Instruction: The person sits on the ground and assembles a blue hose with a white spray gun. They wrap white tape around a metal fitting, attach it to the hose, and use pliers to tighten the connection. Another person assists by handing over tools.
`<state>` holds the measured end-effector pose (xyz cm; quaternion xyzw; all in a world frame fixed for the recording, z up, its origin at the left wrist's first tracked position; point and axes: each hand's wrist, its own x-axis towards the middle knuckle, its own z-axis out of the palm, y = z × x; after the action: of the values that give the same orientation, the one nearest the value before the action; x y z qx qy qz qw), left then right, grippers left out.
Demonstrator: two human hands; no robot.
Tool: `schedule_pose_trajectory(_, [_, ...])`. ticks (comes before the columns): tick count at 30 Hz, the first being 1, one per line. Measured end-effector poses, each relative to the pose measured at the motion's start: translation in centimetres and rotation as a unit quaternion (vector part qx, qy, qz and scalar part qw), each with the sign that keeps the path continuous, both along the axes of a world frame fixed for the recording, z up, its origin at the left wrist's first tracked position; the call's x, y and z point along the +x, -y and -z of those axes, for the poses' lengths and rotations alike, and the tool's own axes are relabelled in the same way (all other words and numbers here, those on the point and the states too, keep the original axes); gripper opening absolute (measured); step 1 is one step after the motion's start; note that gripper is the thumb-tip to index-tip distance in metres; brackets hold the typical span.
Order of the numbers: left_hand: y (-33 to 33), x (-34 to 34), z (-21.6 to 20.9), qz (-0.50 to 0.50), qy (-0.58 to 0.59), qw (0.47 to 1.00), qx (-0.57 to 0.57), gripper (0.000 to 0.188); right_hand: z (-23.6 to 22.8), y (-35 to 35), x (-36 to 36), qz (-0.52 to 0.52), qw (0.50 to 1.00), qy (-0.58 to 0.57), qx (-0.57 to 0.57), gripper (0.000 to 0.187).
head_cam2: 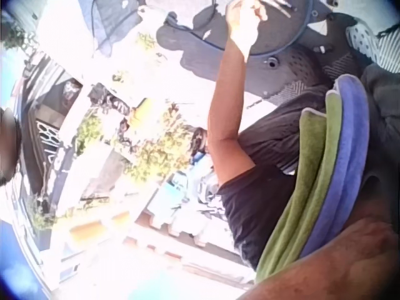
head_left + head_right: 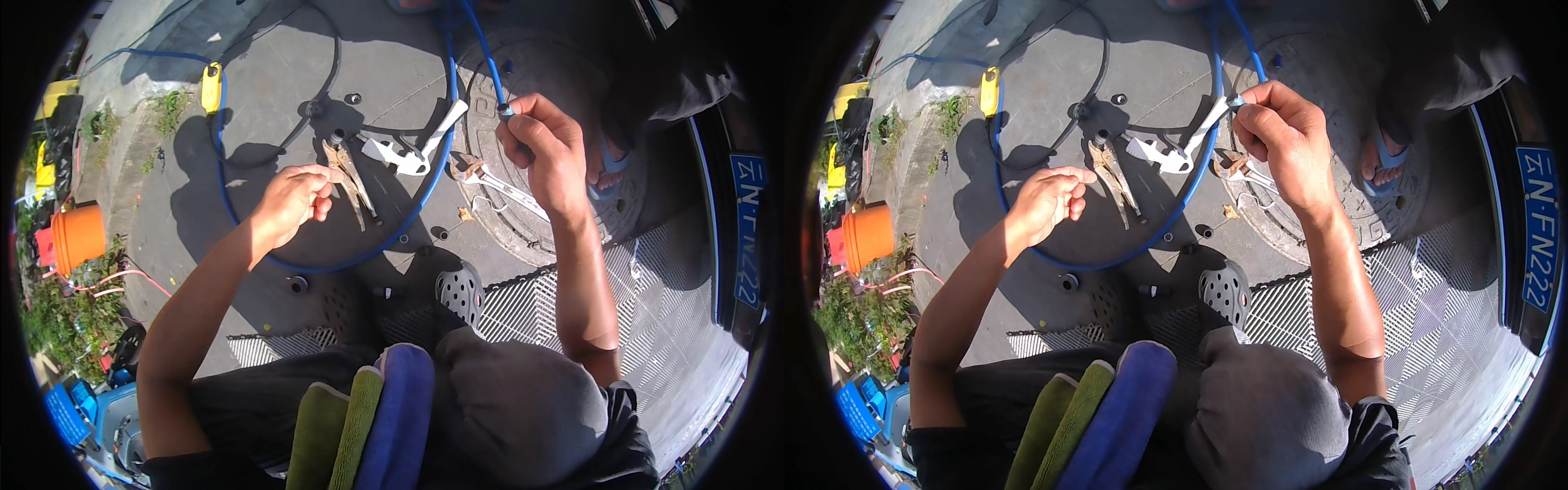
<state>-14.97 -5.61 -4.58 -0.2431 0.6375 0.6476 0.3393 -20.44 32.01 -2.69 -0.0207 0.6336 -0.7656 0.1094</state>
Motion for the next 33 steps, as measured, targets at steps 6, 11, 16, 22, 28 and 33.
schedule_pose_trajectory(6, [-0.3,-0.6,1.8,0.025,0.052,0.998,-0.023,0.028,2.3,-1.4,0.6,0.011,0.999,0.02,-0.026,0.017])
schedule_pose_trajectory(11, [-0.3,-3.1,4.6,0.007,0.052,0.997,0.049,0.03,3.6,-0.6,0.8,0.012,0.998,0.048,-0.039,0.01])
schedule_pose_trajectory(16, [0.4,-4.9,8.1,-0.05,0.04,0.981,0.185,0.034,4.9,-0.6,0.4,-0.01,0.995,0.062,-0.073,0.01])
schedule_pose_trajectory(22, [-0.7,-2.9,9.6,-0.026,0.081,0.966,0.245,0.046,7.4,-0.7,1.7,-0.063,0.992,0.105,-0.022,0.013])
schedule_pose_trajectory(28, [-1.3,-1.6,9.8,-0.062,0.152,0.954,0.251,0.051,8.4,-0.5,1.9,-0.089,0.988,0.119,-0.03,0.014])
schedule_pose_trajectory(33, [-1.3,-1.5,10.2,-0.069,0.157,0.946,0.274,0.05,8.4,-0.6,1.7,-0.083,0.991,0.102,-0.017,0.015])
